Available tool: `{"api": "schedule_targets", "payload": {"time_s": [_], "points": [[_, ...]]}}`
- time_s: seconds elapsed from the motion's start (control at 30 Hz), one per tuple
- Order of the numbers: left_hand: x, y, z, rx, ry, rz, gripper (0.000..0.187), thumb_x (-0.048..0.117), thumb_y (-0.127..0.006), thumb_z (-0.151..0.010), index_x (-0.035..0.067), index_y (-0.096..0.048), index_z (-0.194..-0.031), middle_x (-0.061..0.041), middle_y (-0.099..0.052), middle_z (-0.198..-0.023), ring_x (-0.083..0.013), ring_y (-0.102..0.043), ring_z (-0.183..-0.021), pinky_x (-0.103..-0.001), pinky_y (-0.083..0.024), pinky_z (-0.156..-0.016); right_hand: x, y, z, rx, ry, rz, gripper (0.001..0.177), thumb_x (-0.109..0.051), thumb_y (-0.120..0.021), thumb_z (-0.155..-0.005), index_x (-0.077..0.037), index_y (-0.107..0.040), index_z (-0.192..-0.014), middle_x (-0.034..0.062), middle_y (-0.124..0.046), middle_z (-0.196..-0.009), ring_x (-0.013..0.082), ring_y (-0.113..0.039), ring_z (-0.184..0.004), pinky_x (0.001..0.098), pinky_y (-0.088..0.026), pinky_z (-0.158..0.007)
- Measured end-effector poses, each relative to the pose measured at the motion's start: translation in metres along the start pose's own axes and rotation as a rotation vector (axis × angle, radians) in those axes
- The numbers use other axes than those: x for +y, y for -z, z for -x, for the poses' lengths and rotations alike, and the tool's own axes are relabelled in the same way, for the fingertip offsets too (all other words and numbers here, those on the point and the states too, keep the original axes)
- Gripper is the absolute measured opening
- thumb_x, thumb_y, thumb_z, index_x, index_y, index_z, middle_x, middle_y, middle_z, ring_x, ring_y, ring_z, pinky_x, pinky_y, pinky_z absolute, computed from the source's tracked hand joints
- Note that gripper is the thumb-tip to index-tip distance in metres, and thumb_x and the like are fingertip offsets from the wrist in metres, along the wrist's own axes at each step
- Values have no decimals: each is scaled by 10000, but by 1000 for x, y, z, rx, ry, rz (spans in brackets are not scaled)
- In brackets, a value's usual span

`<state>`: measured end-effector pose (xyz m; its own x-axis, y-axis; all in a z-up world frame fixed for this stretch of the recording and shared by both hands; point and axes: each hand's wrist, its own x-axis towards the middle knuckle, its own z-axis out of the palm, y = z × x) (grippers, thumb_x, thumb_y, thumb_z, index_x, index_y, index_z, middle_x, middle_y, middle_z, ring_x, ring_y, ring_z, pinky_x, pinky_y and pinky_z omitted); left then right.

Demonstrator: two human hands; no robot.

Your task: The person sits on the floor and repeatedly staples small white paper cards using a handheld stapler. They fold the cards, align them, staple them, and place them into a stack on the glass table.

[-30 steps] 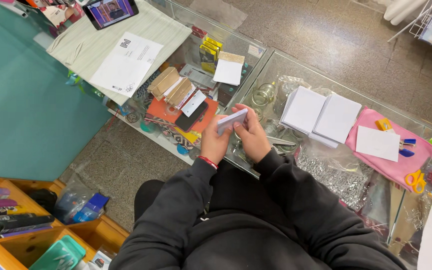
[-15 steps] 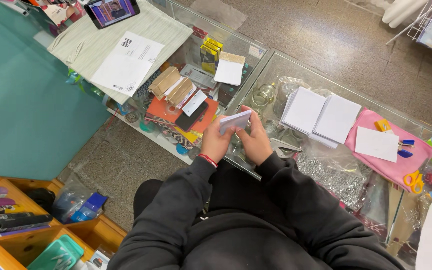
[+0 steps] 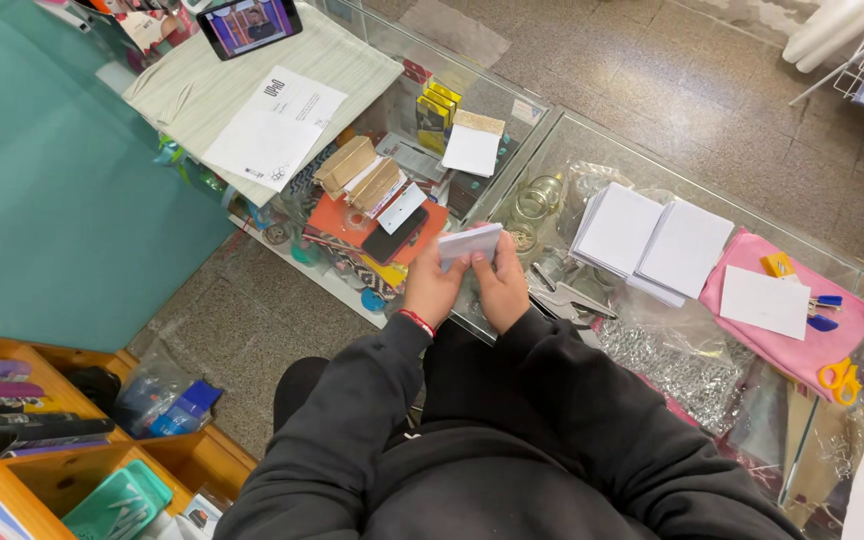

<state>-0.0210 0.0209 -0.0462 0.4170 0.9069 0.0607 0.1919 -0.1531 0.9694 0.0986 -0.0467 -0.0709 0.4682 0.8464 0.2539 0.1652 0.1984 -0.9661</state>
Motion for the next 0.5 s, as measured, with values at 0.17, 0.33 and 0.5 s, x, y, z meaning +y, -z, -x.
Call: {"api": "schedule_targets", "payload": {"time_s": [0.17, 0.33, 0.5], "points": [[-6, 7, -15, -93, 8, -97, 304, 272, -795, -849, 161, -727, -1123, -95, -771, -967, -299, -741, -959, -431, -573, -846, 11, 7, -6, 82, -69, -127, 186, -49, -499, -1053, -75, -602, -1205, -1, -616, -998, 84, -535, -914, 304, -498, -905], [3, 46, -34, -48, 9, -199, 191, 408, -762, -877, 288, -744, -1025, 46, -776, -934, -122, -737, -855, -282, -580, -797, -15, 7, -3, 120, -67, -39, 179, -41, -504, -1045, -56, -607, -1192, 38, -625, -964, 120, -549, -893, 339, -489, -898], [-20, 73, -55, 196, -261, -811, 247, 210, -726, -889, 166, -672, -1125, -67, -680, -1141, -303, -644, -1114, -450, -528, -966, -16, 8, -5, 120, -70, -44, 166, -39, -516, -1040, -74, -595, -1182, 2, -607, -959, 90, -526, -888, 295, -485, -881]]}}
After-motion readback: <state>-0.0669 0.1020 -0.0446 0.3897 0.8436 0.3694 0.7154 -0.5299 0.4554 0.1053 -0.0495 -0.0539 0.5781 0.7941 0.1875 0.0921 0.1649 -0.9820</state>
